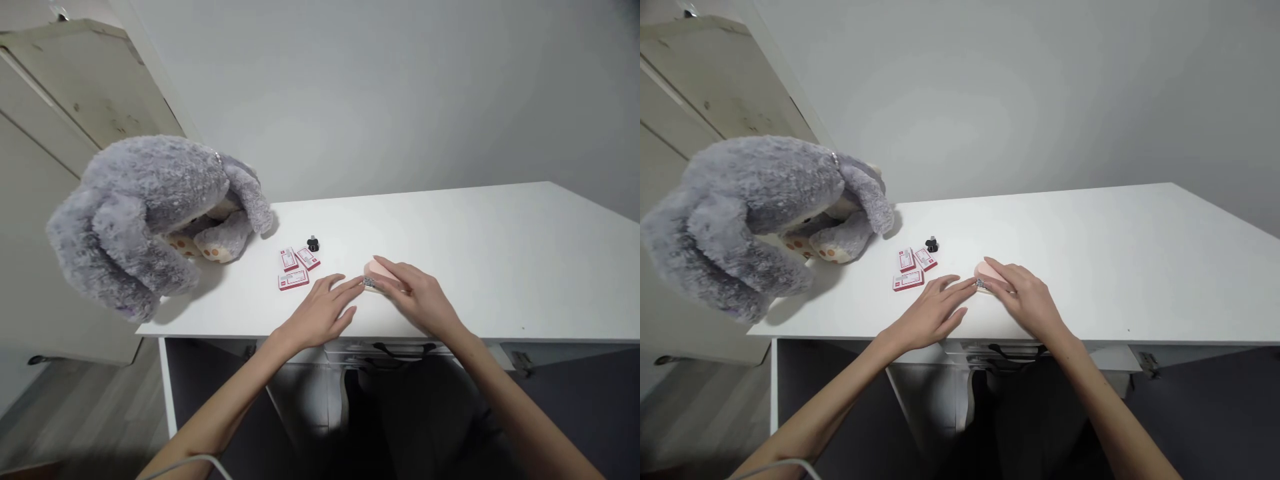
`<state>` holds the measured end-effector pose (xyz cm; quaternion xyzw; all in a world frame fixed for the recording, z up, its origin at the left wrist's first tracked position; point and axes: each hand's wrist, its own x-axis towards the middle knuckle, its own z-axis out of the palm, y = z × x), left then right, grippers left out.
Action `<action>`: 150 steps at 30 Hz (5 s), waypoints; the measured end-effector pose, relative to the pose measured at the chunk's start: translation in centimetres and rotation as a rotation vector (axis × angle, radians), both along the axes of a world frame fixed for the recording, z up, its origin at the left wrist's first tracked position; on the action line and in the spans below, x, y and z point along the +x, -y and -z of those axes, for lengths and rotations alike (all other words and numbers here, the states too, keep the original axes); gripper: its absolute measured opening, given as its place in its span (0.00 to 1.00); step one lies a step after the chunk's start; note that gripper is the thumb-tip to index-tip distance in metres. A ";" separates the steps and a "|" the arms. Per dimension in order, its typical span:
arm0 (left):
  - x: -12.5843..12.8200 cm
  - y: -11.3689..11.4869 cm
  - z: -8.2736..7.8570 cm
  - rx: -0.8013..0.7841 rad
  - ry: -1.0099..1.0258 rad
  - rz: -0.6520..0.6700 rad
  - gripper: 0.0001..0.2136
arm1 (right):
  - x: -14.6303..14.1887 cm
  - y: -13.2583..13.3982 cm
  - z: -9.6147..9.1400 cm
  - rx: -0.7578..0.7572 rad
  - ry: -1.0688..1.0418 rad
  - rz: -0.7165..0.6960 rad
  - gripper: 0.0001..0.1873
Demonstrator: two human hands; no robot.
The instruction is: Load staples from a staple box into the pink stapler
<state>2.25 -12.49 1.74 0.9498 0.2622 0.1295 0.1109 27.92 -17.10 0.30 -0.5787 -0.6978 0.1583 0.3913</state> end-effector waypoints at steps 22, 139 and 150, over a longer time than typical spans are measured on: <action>-4.8 -2.3 0.7 0.304 0.134 -0.519 0.21 | 2.6 1.0 1.0 -0.222 0.002 0.195 0.40; -1.3 -4.2 -0.3 0.194 0.274 -0.392 0.14 | 2.5 0.7 2.1 -0.208 -0.072 0.124 0.37; -9.4 -4.6 -1.7 -0.193 0.152 -0.368 0.37 | 2.9 0.4 2.7 -0.190 -0.094 0.104 0.34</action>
